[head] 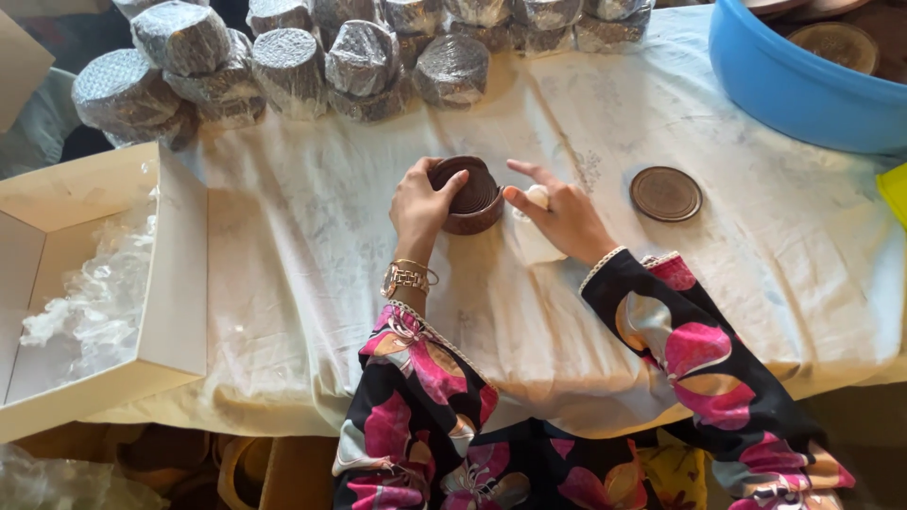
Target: Wipe dust off clay containers and stack them on a table.
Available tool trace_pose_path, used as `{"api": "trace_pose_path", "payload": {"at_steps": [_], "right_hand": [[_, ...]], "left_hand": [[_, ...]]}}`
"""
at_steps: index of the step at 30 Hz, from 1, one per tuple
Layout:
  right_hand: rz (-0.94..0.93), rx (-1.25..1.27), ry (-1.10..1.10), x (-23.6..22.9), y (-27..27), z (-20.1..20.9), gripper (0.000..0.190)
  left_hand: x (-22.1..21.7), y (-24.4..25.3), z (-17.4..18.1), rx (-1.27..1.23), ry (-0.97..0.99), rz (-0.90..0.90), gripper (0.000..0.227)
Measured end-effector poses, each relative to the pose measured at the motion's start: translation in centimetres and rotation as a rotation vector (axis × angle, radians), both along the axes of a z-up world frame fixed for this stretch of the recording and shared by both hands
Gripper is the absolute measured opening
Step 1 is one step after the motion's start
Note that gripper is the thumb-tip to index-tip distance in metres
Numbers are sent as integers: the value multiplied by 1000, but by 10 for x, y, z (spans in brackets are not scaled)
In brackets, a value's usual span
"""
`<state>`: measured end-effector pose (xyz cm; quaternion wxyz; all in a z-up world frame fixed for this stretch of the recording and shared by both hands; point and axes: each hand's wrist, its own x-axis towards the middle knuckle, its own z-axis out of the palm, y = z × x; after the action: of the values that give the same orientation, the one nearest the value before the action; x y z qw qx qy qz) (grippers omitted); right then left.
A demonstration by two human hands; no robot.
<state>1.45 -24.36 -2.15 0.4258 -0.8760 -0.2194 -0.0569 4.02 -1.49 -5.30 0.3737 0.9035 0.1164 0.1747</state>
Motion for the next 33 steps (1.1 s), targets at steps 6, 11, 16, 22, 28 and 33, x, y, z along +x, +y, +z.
{"api": "trace_pose_path", "payload": {"at_steps": [6,11,16,22,28,33], "right_hand": [[-501,-445,-339,8,-59,13,41],[-689,-623,85,28,-114,7,81],[-619,-669,271,27,-122,-1,83],[-677,-685,250,34,-119,-7,96],[-695,-762,320,44,-132,-17,108],[-675,-779,337,36,-121,0,112]], "left_hand": [[-8,-8,24,72,-372,151,97],[-21,-19,45,-321,-536,9,52],[-32,-33,56,-269,-530,-38,40],[-32,-34,60,-284,-537,-98,31],[-33,-29,64,-326,-558,-63,25],[-35,-30,64,-363,-576,-65,23]]}}
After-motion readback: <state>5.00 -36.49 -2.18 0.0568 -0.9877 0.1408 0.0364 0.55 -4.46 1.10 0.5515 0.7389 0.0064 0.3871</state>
